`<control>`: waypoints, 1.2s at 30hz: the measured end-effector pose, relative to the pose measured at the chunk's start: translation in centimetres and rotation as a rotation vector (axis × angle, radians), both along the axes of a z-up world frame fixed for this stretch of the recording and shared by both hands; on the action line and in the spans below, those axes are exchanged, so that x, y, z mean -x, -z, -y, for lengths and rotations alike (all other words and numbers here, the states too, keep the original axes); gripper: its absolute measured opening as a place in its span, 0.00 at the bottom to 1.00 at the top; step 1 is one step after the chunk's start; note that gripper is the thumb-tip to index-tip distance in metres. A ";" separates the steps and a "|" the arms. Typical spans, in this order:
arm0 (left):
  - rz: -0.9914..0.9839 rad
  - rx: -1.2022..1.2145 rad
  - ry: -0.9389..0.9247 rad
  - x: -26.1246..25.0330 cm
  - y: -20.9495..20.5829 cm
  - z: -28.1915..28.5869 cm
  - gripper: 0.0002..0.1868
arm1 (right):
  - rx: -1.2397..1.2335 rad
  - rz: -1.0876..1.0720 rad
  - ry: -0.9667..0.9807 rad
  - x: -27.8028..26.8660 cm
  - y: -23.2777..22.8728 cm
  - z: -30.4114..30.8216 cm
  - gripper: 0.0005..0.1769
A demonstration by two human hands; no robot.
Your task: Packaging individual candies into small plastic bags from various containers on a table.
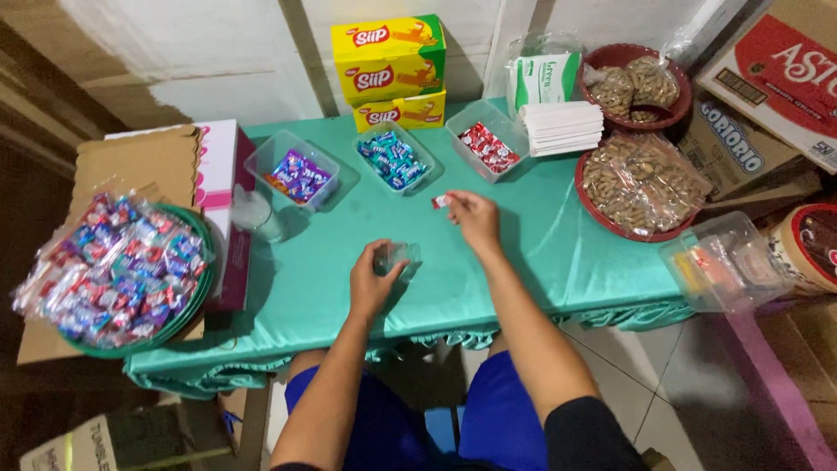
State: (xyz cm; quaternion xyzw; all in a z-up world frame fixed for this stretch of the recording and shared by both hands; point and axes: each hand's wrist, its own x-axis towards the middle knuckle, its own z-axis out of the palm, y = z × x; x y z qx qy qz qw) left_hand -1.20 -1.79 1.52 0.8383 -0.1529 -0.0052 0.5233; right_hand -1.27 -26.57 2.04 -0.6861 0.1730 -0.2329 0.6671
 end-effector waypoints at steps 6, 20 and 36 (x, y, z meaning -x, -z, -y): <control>0.089 0.020 -0.027 0.2 0.5 -0.1 0.30 | -0.151 0.027 0.048 3.4 5.7 -5.9 0.13; 0.180 -0.033 0.031 0.4 1.4 -0.5 0.33 | -0.087 0.128 -0.041 4.5 4.3 -7.2 0.10; 0.472 -0.061 0.113 0.2 2.3 -0.4 0.29 | 0.422 0.081 -0.212 5.3 1.6 -8.1 0.05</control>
